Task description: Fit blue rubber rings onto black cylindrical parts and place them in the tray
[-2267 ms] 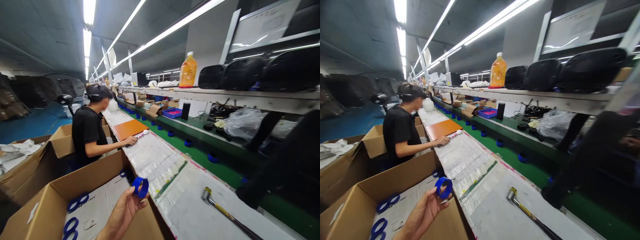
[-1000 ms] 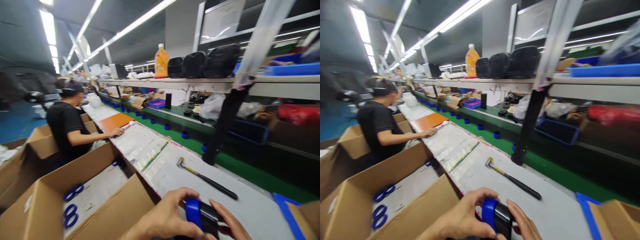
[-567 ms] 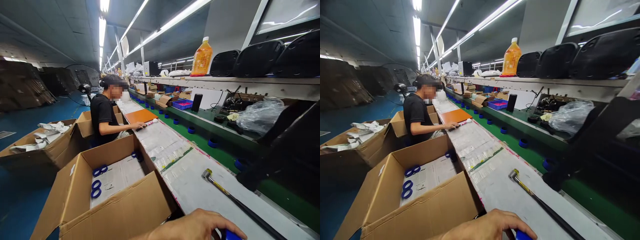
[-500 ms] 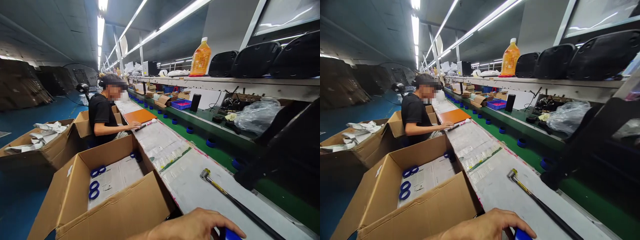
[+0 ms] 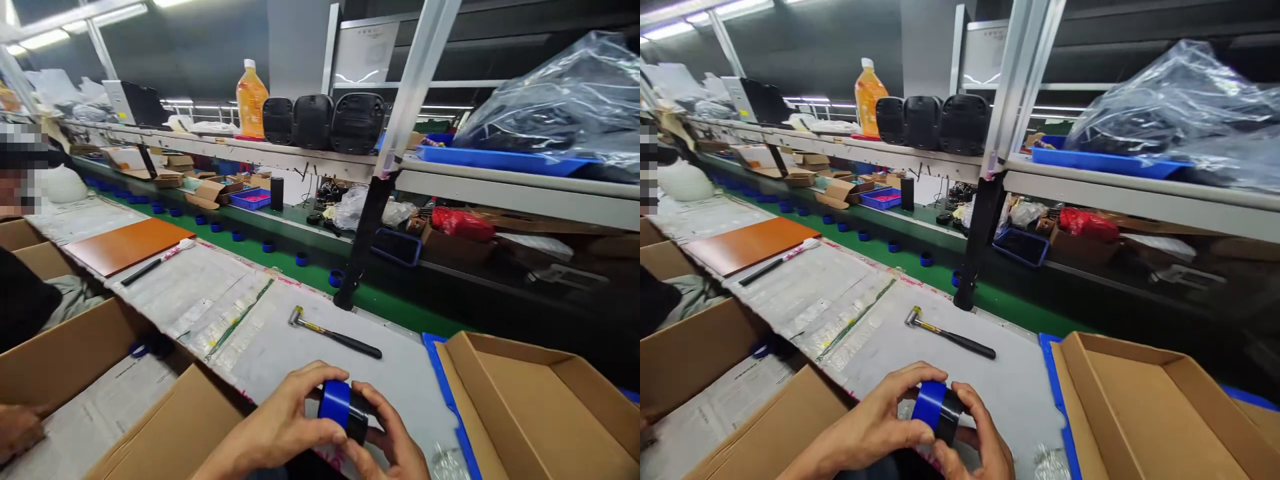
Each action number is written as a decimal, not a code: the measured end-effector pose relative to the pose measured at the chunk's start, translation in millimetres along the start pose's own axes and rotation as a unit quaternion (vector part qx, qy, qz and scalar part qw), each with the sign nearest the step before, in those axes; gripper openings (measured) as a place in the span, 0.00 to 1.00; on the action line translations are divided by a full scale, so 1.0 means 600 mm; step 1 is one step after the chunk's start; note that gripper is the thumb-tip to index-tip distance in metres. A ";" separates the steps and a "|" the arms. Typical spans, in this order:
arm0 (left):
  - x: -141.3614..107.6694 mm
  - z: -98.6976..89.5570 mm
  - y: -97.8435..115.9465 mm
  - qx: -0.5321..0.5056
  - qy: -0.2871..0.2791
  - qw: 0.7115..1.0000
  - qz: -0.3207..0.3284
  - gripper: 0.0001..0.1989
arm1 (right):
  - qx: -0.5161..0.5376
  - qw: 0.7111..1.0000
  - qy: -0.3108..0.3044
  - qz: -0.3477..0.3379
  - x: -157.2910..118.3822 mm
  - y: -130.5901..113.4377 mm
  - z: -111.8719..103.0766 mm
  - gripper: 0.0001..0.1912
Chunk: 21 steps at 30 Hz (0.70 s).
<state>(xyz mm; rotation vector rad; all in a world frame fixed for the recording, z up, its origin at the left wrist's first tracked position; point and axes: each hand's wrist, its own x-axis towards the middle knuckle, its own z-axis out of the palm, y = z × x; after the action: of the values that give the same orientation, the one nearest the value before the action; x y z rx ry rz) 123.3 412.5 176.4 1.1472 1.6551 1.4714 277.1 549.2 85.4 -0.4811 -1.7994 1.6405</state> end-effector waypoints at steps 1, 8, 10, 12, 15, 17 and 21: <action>0.001 0.001 0.003 0.004 -0.001 1.000 0.000 0.28 | 0.013 1.000 0.004 0.009 -0.002 0.001 -0.002 0.31; 0.014 0.004 0.018 -0.005 -0.070 0.997 -0.044 0.26 | 0.088 0.995 0.009 0.036 -0.016 0.015 0.006 0.35; 0.020 0.006 0.015 0.019 -0.070 0.997 -0.039 0.28 | 0.107 0.994 0.016 0.025 -0.013 0.026 0.004 0.34; 0.031 0.007 0.015 0.064 -0.069 0.995 -0.030 0.31 | 0.120 0.992 -0.006 0.035 0.000 0.036 -0.010 0.32; 0.063 0.012 0.020 0.183 -0.059 0.981 -0.013 0.35 | 0.052 0.997 -0.042 0.033 0.032 0.036 -0.053 0.34; 0.089 0.020 0.020 0.329 -0.051 0.943 0.009 0.34 | -0.026 1.000 0.000 0.010 0.058 0.017 -0.079 0.33; 0.126 0.052 -0.025 0.536 -0.100 0.835 0.076 0.23 | -0.171 0.982 -0.003 -0.076 0.103 -0.059 -0.064 0.28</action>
<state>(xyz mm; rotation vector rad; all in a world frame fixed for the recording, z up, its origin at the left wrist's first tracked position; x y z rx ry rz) 116.4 494.2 163.2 1.9414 2.3118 0.3335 263.4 612.9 133.5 -0.4743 -2.0781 1.2355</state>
